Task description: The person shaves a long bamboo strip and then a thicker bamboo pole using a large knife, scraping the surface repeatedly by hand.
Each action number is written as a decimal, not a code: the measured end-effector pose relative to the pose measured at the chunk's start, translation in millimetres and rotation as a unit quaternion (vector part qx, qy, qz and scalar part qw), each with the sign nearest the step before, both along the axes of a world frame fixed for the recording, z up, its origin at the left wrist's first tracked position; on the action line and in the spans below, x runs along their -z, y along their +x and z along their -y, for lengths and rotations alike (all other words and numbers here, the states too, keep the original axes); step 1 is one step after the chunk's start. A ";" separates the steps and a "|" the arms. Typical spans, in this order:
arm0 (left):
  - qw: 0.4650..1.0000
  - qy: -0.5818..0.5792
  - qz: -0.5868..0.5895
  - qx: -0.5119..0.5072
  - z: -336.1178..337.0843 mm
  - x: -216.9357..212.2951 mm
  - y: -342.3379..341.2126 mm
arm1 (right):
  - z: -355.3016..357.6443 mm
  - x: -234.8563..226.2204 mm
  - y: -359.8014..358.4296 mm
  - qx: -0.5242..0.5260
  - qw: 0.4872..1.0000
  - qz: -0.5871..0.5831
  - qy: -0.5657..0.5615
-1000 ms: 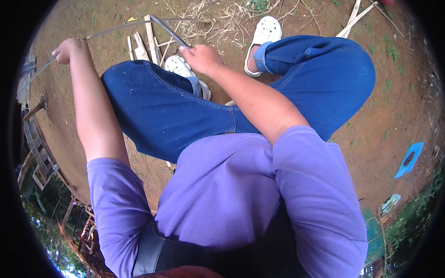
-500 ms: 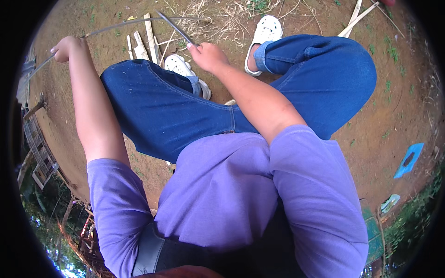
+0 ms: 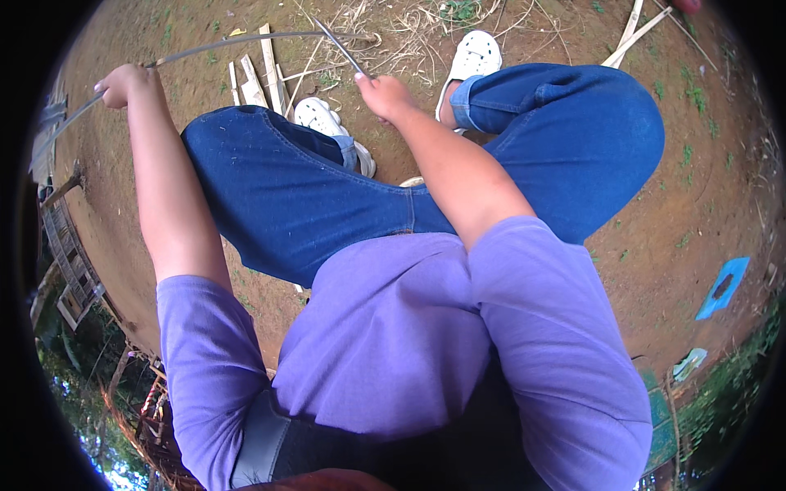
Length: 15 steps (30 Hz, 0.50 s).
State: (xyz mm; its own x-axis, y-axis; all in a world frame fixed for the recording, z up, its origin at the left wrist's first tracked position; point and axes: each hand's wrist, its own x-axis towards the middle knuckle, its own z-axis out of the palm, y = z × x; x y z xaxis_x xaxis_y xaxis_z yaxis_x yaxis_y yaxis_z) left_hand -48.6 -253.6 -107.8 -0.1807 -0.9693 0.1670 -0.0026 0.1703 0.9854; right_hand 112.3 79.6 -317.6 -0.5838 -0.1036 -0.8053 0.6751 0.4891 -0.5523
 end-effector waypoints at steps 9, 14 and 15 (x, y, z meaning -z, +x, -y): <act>0.991 0.027 -0.065 0.115 11.4 3.9 -5.7 | 3.9 3.9 -2.8 0.045 0.999 0.008 -0.017; 0.997 -0.003 -0.020 0.081 7.3 2.3 -0.9 | 13.0 -3.0 8.7 -0.075 0.985 -0.153 0.030; 0.997 -0.001 -0.013 0.081 -5.0 -1.3 -5.8 | 1.9 17.7 10.5 -0.083 0.973 -0.204 0.072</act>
State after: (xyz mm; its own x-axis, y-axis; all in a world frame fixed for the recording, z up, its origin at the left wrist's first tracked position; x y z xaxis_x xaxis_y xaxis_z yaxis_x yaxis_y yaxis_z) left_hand -54.4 -248.6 -106.5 -0.3312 -0.9270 0.1759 0.0508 0.1686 0.9844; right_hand 122.9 77.7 -335.3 -0.8424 -0.1267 -0.5237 0.3193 0.6656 -0.6746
